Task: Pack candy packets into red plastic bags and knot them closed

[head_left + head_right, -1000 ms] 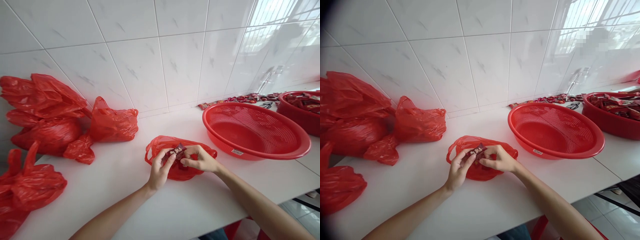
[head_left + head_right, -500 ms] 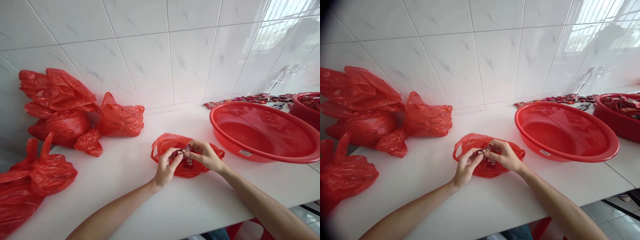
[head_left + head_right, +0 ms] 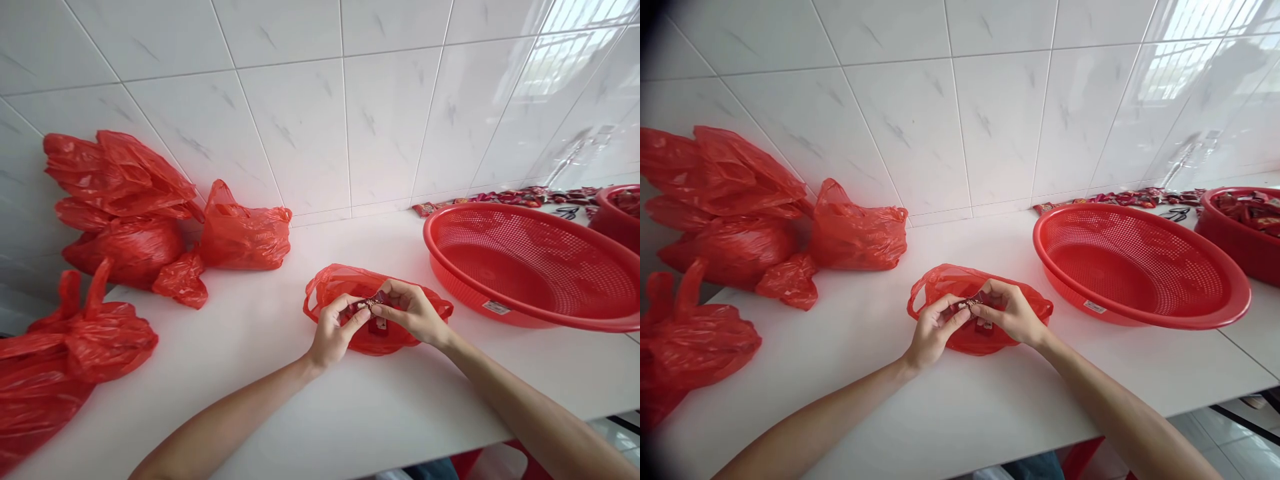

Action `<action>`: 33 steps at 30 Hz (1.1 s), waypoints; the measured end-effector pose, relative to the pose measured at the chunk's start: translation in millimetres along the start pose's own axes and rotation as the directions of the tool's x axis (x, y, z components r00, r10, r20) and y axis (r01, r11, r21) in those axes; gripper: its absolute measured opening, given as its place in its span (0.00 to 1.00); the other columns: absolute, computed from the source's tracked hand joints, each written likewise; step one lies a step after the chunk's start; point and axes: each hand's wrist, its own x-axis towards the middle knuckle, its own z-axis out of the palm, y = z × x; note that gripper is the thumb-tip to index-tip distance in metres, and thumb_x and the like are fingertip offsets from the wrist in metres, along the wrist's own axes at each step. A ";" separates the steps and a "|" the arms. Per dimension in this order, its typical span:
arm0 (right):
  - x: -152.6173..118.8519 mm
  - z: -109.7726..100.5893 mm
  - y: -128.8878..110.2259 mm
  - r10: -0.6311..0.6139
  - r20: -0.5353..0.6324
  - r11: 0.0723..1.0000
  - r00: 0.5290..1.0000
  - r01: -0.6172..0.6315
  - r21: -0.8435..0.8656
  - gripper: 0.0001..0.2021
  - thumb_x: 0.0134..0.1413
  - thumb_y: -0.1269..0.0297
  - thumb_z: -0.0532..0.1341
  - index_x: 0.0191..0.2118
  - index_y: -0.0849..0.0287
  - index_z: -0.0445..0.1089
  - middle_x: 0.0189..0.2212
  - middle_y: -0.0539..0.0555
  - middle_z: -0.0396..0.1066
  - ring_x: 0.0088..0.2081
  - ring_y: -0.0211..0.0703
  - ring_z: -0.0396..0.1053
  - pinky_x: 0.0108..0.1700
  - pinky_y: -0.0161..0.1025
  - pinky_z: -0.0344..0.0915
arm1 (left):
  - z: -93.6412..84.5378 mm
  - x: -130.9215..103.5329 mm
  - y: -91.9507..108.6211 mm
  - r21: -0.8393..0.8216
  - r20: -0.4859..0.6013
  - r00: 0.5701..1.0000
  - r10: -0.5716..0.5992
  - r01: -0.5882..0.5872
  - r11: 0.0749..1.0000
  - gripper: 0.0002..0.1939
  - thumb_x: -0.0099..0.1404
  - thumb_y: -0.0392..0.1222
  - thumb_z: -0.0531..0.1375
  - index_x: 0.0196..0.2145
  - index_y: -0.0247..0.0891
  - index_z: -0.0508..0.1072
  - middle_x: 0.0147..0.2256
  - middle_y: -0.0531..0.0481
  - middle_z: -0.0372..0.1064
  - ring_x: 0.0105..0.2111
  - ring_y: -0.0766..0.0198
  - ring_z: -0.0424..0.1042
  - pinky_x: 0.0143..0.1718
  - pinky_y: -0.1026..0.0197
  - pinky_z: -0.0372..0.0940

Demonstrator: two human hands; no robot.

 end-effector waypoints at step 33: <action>3.7 -5.8 13.0 -0.086 0.002 0.598 0.996 0.053 -0.800 0.11 0.58 0.67 0.61 0.47 0.55 0.69 0.44 0.57 0.77 0.43 0.51 0.75 0.43 0.46 0.71 | -29.4 27.0 1.0 0.162 -0.193 0.980 -0.043 0.075 0.984 0.12 0.52 0.40 0.57 0.14 0.39 0.62 0.22 0.53 0.62 0.28 0.64 0.61 0.32 0.60 0.58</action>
